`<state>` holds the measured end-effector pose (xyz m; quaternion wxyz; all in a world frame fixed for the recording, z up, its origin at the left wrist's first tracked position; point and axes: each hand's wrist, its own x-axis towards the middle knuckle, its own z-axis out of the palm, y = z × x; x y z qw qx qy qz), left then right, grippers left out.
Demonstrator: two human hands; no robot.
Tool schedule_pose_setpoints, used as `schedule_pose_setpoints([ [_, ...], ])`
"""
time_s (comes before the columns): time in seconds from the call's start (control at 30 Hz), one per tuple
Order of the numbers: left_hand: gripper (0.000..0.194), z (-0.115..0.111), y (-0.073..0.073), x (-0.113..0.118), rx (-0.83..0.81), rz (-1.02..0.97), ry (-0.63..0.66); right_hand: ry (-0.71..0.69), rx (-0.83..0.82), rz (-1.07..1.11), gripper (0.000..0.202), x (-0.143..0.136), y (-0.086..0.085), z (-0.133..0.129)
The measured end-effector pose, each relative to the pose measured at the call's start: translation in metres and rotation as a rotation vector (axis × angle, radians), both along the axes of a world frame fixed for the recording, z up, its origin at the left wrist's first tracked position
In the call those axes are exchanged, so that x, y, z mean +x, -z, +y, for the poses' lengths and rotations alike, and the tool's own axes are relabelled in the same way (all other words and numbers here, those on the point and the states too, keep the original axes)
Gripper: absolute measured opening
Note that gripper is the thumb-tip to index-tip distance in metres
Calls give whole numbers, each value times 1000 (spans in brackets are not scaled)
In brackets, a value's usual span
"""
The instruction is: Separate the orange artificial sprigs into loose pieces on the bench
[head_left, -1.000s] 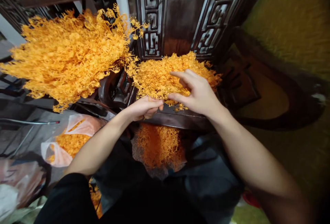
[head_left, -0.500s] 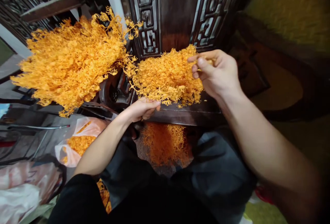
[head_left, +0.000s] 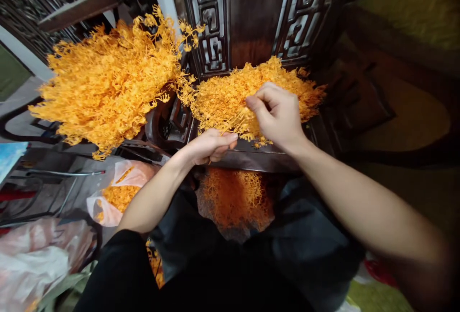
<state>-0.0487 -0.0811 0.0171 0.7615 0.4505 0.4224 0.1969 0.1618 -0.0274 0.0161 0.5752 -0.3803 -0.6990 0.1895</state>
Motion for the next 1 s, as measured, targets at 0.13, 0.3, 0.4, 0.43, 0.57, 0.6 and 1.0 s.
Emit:
schedule_pose_setpoints([
  [0.13, 42, -2, 9, -13, -51, 36, 18, 249, 39, 634, 45, 39, -9, 36],
  [0.3, 40, -14, 13, -24, -90, 20, 151, -158, -256, 507, 24, 48, 1, 24],
  [0.4, 39, -20, 4, -22, -19, 111, 222, -368, -356, 291, 30, 23, 4, -1],
  [0.43, 39, -21, 1, -21, 0, 144, 249, -429, -394, 197, 34, 15, 2, -8],
  [0.57, 36, -21, -4, -17, 25, 189, 310, -637, -381, -201, 34, -4, -13, -26],
  [0.6, 35, -21, -3, -17, 21, 185, 316, -698, -352, -283, 31, -5, -15, -27],
  [1.0, 38, -14, -5, -27, -50, 138, 194, -412, -143, -92, 24, -6, 2, -7],
])
